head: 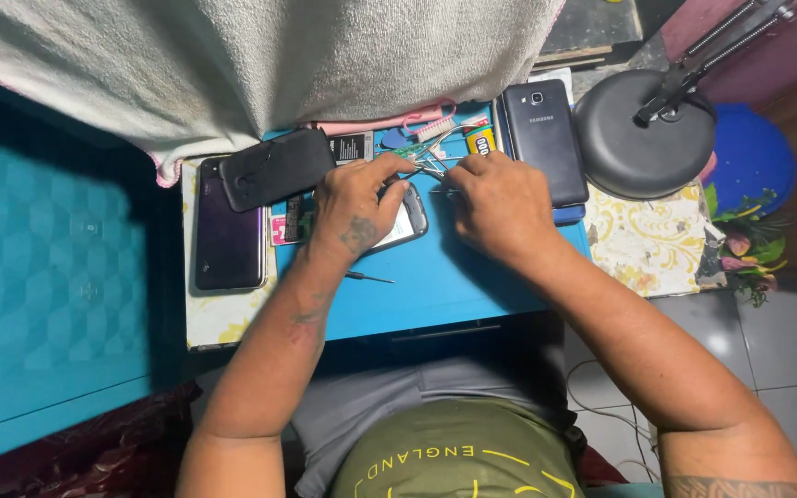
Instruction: A person is carefully removing small screws from the internal components of a disassembled smartphone using a precision screwdriver.
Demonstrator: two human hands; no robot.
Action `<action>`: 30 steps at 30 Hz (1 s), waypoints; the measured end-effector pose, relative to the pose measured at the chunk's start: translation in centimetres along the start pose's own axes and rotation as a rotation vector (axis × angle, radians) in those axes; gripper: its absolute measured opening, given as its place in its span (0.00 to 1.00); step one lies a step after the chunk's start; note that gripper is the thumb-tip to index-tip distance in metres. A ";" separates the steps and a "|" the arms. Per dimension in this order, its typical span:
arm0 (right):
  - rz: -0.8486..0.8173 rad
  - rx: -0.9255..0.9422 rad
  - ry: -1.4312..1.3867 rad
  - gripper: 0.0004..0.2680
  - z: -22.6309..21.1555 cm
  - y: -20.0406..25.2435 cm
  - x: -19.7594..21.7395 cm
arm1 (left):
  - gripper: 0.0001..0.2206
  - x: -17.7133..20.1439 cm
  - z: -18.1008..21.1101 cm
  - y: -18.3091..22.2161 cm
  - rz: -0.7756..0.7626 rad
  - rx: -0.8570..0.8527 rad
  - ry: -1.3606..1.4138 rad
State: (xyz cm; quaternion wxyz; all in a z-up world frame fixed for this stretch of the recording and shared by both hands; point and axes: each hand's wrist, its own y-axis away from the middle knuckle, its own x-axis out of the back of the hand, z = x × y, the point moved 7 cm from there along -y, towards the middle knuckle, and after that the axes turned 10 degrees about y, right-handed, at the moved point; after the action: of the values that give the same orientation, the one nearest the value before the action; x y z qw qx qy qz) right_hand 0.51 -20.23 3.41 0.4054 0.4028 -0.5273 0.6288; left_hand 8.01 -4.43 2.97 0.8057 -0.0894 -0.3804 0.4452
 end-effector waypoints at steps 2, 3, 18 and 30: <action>0.022 0.011 0.001 0.06 -0.2 -0.1 -0.5 | 0.08 0.1 0.2 0.2 -0.009 0.016 -0.015; 0.041 0.019 0.001 0.07 -0.3 -0.1 -0.6 | 0.07 0.1 0.2 0.3 -0.022 0.031 -0.028; 0.170 -0.226 -0.748 0.10 3.8 -0.1 -0.4 | 0.09 -0.1 -1.3 0.6 -0.053 0.124 0.035; 0.037 -0.740 -1.958 0.28 3.9 -1.3 -5.3 | 0.09 0.2 -0.5 0.0 -0.057 0.172 0.056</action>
State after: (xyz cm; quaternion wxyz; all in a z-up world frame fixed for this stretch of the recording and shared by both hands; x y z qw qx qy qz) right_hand 3.89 -24.35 -0.63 -0.1105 0.5787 -0.7907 -0.1664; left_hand 8.43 -4.20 2.69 0.8331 -0.0215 -0.3203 0.4504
